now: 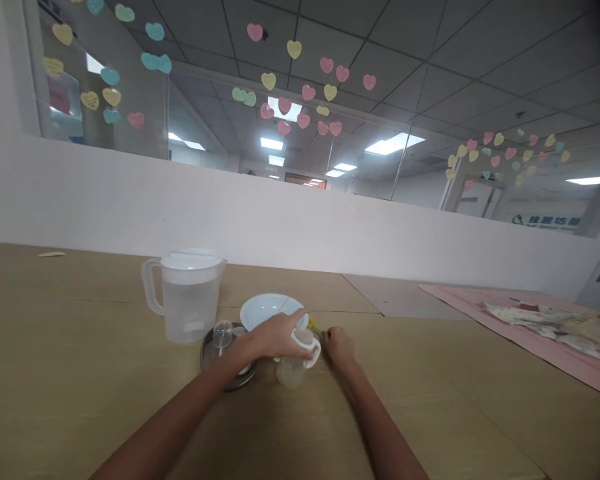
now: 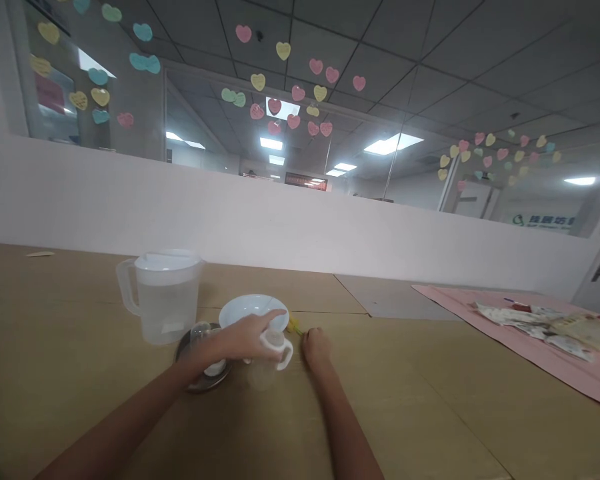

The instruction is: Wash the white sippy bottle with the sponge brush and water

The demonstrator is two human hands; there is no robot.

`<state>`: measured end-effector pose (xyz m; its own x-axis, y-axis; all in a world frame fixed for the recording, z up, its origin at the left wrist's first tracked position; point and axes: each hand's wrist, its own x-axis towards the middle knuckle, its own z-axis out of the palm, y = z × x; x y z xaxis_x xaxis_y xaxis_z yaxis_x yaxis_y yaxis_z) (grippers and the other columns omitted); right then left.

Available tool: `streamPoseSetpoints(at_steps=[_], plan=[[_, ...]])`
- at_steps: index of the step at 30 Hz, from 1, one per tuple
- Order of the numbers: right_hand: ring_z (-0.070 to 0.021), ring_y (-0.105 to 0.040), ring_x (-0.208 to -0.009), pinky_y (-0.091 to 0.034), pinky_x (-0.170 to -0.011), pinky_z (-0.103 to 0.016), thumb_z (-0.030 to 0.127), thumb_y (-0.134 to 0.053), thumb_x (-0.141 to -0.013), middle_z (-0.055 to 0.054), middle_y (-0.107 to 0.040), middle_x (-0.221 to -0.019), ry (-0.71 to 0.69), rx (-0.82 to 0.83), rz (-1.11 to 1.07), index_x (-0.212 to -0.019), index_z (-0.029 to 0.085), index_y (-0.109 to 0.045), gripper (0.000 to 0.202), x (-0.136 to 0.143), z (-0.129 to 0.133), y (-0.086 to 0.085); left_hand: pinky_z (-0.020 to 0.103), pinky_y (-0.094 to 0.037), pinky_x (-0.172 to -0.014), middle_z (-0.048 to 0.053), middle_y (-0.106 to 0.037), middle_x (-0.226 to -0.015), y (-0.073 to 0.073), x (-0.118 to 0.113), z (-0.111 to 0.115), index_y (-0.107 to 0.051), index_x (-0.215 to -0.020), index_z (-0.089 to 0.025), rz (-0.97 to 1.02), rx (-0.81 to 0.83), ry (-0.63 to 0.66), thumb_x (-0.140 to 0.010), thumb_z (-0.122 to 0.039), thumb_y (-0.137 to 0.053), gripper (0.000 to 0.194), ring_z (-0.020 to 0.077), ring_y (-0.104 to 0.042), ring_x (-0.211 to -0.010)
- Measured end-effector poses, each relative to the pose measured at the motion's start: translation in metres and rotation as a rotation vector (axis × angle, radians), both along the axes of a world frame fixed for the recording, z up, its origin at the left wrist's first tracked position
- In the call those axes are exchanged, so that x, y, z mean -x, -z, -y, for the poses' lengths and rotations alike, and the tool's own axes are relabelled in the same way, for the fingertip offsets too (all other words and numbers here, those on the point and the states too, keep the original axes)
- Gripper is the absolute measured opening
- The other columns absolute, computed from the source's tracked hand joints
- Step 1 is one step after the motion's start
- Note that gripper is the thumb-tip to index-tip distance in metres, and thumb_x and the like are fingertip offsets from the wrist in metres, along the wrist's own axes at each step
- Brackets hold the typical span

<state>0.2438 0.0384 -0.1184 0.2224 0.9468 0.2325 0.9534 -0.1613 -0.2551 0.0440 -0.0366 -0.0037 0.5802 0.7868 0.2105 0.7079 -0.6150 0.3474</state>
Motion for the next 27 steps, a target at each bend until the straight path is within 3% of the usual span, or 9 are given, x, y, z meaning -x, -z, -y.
streamPoseSetpoints(at_steps=[3, 7, 12, 14, 17, 21, 24, 27], plan=[[-0.0196, -0.062, -0.086, -0.038, -0.062, -0.023, 0.028, -0.036, -0.087, -0.013, -0.066, -0.093, -0.037, 0.034, 0.010, -0.087, 0.014, -0.066, 0.033, 0.001, 0.001, -0.001, 0.026, -0.043, -0.066, 0.006, -0.064, -0.099, 0.004, 0.000, 0.003, -0.028, -0.134, -0.025, -0.076, 0.066, 0.073, -0.058, -0.053, -0.062, 0.087, 0.0242, -0.059, -0.087], [-0.0204, -0.062, -0.089, -0.039, -0.065, -0.025, 0.026, -0.036, -0.087, -0.013, -0.066, -0.093, -0.069, 0.073, 0.033, -0.094, 0.015, -0.065, 0.032, 0.004, 0.002, -0.001, 0.026, -0.043, -0.067, 0.008, -0.062, -0.103, 0.004, 0.004, 0.000, -0.033, -0.131, -0.022, -0.126, 0.141, 0.078, -0.058, -0.049, -0.063, 0.083, 0.0247, -0.058, -0.090], [-0.0218, -0.061, -0.089, -0.040, -0.065, -0.026, 0.024, -0.037, -0.085, -0.014, -0.065, -0.097, -0.094, 0.120, 0.059, -0.091, 0.015, -0.065, 0.030, 0.006, 0.005, -0.003, 0.025, -0.044, -0.074, 0.009, -0.060, -0.111, -0.010, 0.023, -0.011, -0.033, -0.131, -0.021, -0.110, 0.288, 0.079, -0.055, -0.045, -0.066, 0.086, 0.0233, -0.057, -0.096], [-0.0226, -0.061, -0.089, -0.041, -0.065, -0.026, 0.024, -0.040, -0.084, -0.014, -0.065, -0.096, -0.093, 0.136, 0.063, -0.089, 0.014, -0.066, 0.028, 0.007, 0.007, -0.005, 0.022, -0.044, -0.075, 0.008, -0.059, -0.112, -0.019, 0.039, -0.019, -0.039, -0.127, -0.018, -0.015, 0.328, 0.070, -0.061, -0.046, -0.061, 0.076, 0.0203, -0.057, -0.097], [-0.0235, -0.062, -0.087, -0.041, -0.063, -0.027, 0.025, -0.046, -0.080, -0.014, -0.066, -0.094, -0.087, 0.157, 0.059, -0.086, 0.015, -0.066, 0.024, 0.007, 0.010, -0.013, 0.022, -0.044, -0.072, 0.006, -0.064, -0.101, -0.024, 0.066, -0.035, -0.060, -0.099, -0.016, 0.038, 0.291, -0.066, -0.071, -0.040, -0.049, 0.038, 0.0182, -0.058, -0.089], [-0.0274, -0.062, -0.084, -0.043, -0.062, -0.029, 0.024, -0.053, -0.074, -0.017, -0.065, -0.091, -0.055, 0.161, 0.053, -0.086, 0.010, -0.066, 0.022, 0.008, 0.012, -0.035, 0.027, -0.046, -0.055, 0.004, -0.063, -0.057, -0.007, 0.088, -0.055, -0.062, -0.057, -0.015, -0.129, 0.433, -0.206, -0.059, -0.024, -0.055, 0.011, 0.0184, -0.058, -0.057], [-0.0294, -0.060, -0.091, -0.043, -0.068, -0.033, 0.021, -0.051, -0.075, -0.020, -0.063, -0.097, -0.066, 0.106, 0.052, -0.093, 0.008, -0.064, 0.026, 0.020, 0.004, -0.060, 0.031, -0.045, -0.047, 0.003, -0.055, -0.041, 0.016, 0.086, -0.067, -0.059, -0.048, -0.015, -0.216, 0.515, -0.276, -0.051, -0.017, -0.059, 0.004, 0.0181, -0.053, -0.043], [-0.0251, -0.057, -0.098, -0.043, -0.075, -0.031, 0.023, -0.044, -0.081, -0.017, -0.062, -0.104, -0.218, 0.054, 0.018, -0.098, 0.013, -0.064, 0.028, 0.047, -0.009, -0.077, 0.035, -0.045, -0.046, 0.003, -0.052, -0.036, 0.033, 0.080, -0.076, -0.059, -0.044, -0.015, -0.303, 0.537, -0.326, -0.046, -0.011, -0.063, 0.006, 0.0193, -0.051, -0.038]])
